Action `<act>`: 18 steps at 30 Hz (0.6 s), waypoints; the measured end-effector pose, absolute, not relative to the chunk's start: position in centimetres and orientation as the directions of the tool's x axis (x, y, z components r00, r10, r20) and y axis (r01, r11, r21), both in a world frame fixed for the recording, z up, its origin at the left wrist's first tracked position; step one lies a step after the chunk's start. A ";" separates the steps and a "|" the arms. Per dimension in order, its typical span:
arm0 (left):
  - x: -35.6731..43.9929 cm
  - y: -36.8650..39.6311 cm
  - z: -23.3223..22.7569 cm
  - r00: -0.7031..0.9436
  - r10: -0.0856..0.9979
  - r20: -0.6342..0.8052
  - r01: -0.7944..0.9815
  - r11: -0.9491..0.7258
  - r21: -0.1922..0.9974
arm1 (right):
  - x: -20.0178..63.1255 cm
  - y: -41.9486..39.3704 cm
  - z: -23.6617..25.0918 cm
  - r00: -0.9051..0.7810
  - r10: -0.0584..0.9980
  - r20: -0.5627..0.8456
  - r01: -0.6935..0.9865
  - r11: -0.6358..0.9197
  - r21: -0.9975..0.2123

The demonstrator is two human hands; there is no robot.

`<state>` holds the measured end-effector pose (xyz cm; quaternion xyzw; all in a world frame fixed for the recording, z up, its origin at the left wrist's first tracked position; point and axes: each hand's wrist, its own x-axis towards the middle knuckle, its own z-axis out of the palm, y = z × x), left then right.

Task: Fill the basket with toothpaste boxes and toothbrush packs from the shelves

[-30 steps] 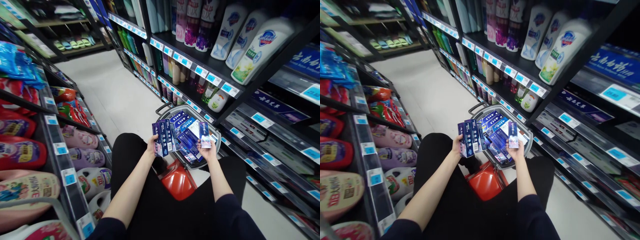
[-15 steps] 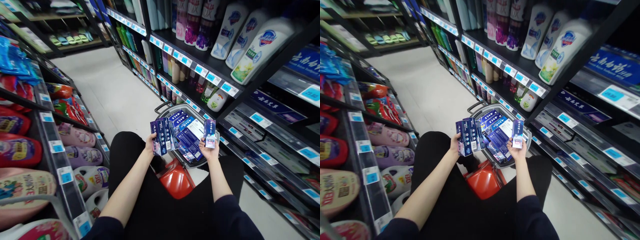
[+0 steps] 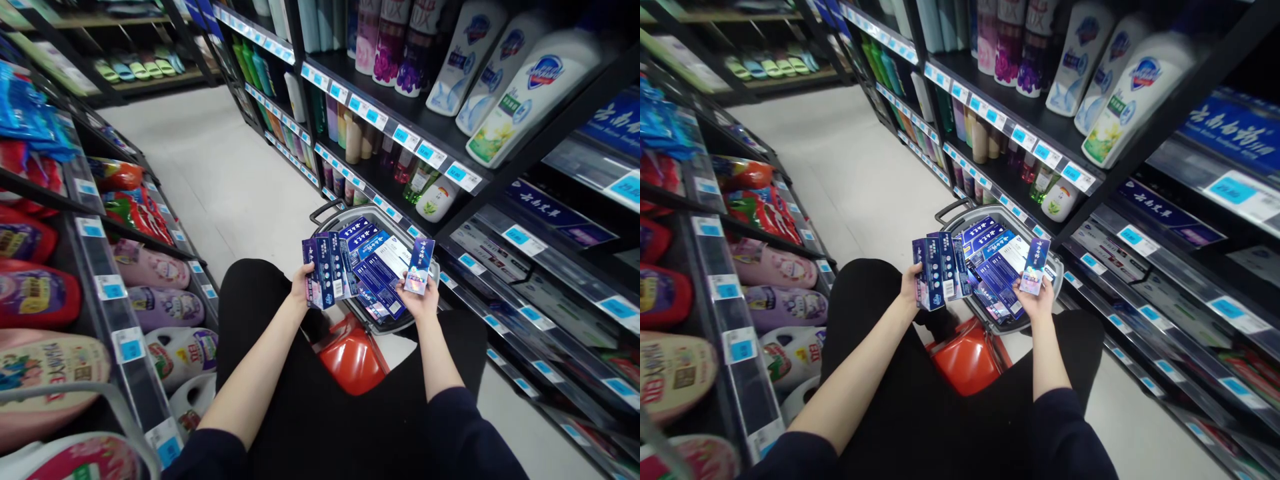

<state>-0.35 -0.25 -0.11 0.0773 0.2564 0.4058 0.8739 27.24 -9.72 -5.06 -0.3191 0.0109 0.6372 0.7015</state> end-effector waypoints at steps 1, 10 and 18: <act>-0.3 -0.3 -0.1 0.541 0.749 -0.383 -0.668 0.659 0.346 | 27.3 -9.7 -5.2 0.188 0.885 -0.425 -0.899 -0.020 -0.437; -0.4 -0.1 0.4 0.514 0.777 -0.364 -0.707 0.624 0.333 | 26.2 -9.5 -7.1 0.192 0.807 -0.559 -0.766 -0.233 -0.599; -2.0 1.5 1.4 0.190 0.910 -0.368 -0.893 0.316 0.320 | 22.1 -6.1 -8.4 0.105 0.807 -0.581 -0.556 -0.437 -0.707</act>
